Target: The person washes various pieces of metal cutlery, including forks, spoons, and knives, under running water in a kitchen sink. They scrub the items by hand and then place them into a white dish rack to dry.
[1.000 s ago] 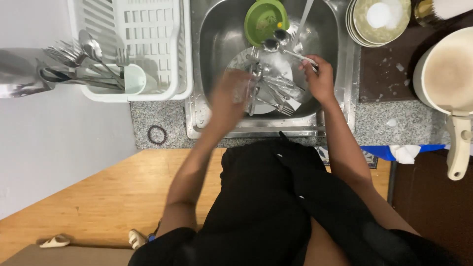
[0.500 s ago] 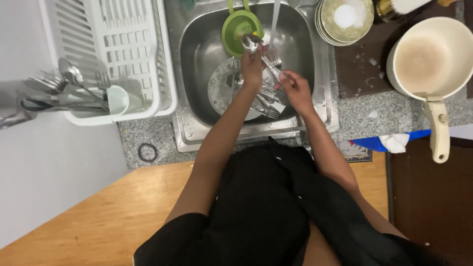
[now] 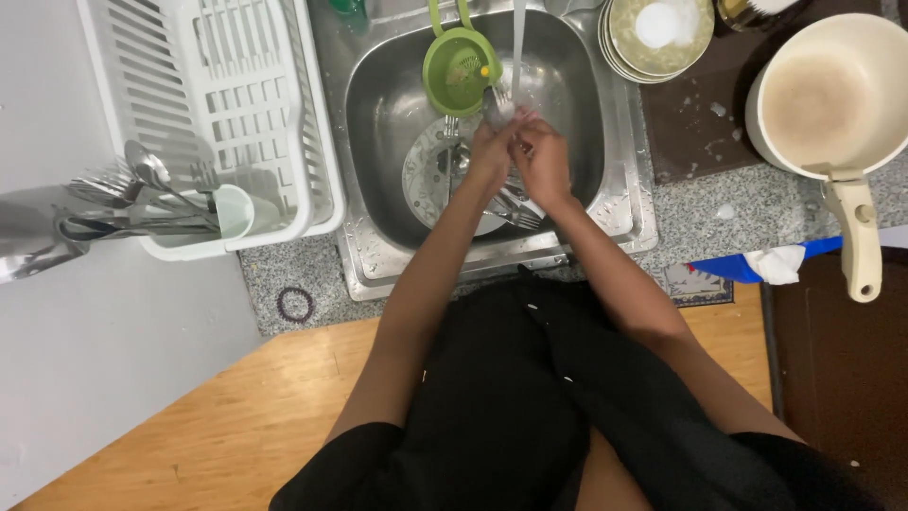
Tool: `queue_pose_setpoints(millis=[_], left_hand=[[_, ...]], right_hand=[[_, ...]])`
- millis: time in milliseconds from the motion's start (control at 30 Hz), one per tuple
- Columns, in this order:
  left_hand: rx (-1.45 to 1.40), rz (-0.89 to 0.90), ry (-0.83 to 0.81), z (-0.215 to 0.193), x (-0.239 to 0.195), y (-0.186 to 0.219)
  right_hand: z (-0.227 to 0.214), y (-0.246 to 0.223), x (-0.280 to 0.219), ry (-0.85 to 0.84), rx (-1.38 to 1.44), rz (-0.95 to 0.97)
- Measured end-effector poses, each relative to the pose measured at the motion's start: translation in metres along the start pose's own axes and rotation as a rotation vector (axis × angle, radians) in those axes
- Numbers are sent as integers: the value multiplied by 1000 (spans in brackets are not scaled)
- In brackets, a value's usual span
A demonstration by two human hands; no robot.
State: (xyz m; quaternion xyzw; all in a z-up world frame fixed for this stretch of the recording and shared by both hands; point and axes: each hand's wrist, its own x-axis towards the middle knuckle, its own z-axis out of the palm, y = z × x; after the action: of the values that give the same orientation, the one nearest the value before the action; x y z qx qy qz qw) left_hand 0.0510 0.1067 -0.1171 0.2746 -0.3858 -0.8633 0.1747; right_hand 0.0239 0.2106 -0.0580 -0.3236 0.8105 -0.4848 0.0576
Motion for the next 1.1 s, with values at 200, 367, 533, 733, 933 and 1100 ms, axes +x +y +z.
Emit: queue_pose_setpoints(millis=[200, 367, 533, 733, 933, 1100], left_hand=[[395, 74, 201, -5, 10, 48], [456, -91, 9, 4, -13, 80], [456, -170, 83, -29, -5, 47], [541, -299, -91, -22, -48, 94], [504, -166, 35, -55, -56, 80], [291, -95, -53, -19, -42, 77]], right_hand=[[-13, 53, 21, 63, 110, 8], [10, 127, 40, -41, -69, 190], [39, 131, 56, -311, -179, 399], [48, 114, 61, -315, -176, 719], [4, 125, 53, -23, -97, 332], [-67, -5, 70, -93, -55, -150]])
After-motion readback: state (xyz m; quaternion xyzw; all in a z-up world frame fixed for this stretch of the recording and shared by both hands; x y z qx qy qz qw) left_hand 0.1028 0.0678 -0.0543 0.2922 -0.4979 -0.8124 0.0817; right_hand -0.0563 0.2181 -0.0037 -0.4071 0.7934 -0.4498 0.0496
